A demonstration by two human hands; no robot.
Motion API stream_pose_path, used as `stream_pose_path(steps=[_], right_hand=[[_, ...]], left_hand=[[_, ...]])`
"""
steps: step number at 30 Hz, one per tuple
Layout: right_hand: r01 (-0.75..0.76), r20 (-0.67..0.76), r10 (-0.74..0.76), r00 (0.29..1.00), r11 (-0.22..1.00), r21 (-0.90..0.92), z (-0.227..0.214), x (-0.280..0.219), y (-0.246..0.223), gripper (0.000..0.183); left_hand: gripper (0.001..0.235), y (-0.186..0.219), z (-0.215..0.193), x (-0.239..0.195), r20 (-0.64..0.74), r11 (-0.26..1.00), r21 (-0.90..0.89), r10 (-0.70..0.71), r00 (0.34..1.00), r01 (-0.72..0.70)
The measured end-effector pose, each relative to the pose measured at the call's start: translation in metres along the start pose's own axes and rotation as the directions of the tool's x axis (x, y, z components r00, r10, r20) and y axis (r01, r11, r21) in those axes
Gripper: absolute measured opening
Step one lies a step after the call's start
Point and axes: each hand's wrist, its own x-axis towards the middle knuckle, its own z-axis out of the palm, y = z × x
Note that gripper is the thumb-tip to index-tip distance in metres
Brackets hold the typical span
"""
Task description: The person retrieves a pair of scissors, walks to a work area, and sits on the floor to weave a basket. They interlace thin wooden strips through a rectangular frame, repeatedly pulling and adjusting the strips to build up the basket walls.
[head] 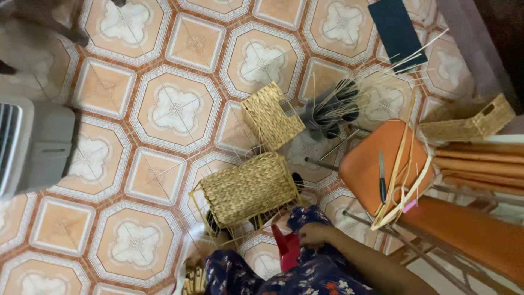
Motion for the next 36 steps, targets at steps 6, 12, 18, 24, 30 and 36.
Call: stream_pose_path(steps=[6, 12, 18, 24, 30, 36], right_hand=[[0.530, 0.160, -0.505, 0.848, 0.802, -0.277, 0.001, 0.056, -0.025, 0.037], [0.390, 0.322, -0.254, 0.912, 0.779, -0.491, 0.038, 0.102, -0.027, 0.044], [0.265, 0.008, -0.341, 0.940, 0.717, -0.644, 0.055, 0.165, 0.006, 0.054], [0.227, -0.115, -0.504, 0.856, 0.567, -0.791, 0.066, 0.236, 0.045, 0.079], [0.246, -0.052, -0.492, 0.869, 0.520, -0.818, 0.053, 0.273, 0.044, 0.071], [0.263, 0.001, -0.475, 0.880, 0.485, -0.834, 0.052, 0.294, 0.052, 0.064]], left_hand=[[0.037, -0.005, 0.051, 0.054, -0.196, 0.995, -0.083, 0.030, 0.980, -0.047], [0.037, -0.029, 0.084, 0.120, -0.141, 0.923, -0.385, -0.087, 0.986, 0.026], [0.053, -0.026, 0.090, 0.167, 0.099, 0.631, -0.775, 0.059, 0.993, 0.040], [0.055, -0.011, 0.074, 0.192, 0.225, 0.830, -0.541, -0.007, 0.974, 0.131], [0.054, -0.025, 0.096, 0.217, 0.173, 0.515, -0.857, 0.273, 0.946, 0.008], [0.053, -0.047, 0.124, 0.237, 0.165, 0.467, -0.884, 0.357, 0.920, -0.022]])
